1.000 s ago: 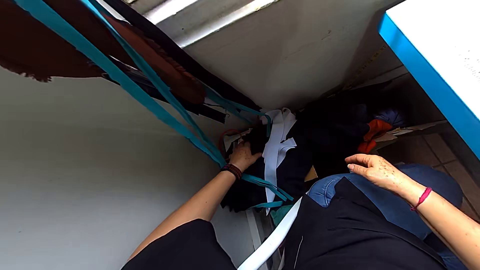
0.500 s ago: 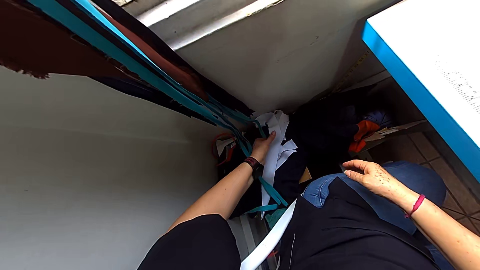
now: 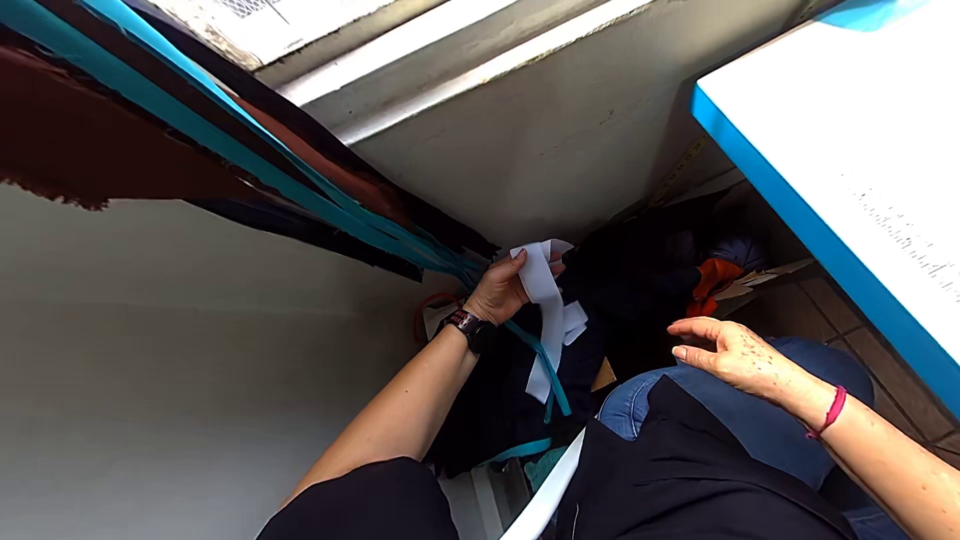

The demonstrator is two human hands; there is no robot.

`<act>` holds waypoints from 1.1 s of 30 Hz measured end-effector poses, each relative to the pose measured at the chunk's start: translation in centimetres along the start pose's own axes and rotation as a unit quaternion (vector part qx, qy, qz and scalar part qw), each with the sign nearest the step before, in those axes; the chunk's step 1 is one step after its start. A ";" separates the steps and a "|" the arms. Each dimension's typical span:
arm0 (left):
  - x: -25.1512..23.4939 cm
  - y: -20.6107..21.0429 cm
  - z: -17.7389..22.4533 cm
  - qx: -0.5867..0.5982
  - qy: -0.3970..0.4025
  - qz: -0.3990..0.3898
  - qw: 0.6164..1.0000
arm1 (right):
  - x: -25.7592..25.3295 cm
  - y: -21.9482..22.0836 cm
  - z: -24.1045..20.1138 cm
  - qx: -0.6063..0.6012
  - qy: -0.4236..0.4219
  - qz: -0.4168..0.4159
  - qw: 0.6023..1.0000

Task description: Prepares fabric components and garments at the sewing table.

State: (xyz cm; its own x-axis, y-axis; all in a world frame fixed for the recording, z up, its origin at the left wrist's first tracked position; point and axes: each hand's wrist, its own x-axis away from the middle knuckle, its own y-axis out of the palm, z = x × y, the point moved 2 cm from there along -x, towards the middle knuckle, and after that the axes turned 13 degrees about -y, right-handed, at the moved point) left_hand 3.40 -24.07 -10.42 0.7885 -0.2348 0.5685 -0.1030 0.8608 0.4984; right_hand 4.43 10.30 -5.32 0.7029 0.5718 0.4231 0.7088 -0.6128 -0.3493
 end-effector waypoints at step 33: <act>6.2 19.9 16.4 -0.416 0.437 -0.237 0.762 | -0.4 -4.5 -17.6 0.025 -0.402 0.302 0.864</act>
State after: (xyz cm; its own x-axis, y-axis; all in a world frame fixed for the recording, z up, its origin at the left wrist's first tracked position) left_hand -3.68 -15.80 13.77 0.7572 -0.5314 -0.3798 0.4527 0.8461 -0.2814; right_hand -0.08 3.19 10.79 0.7447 0.3621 -0.5606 0.1852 -0.9192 -0.3475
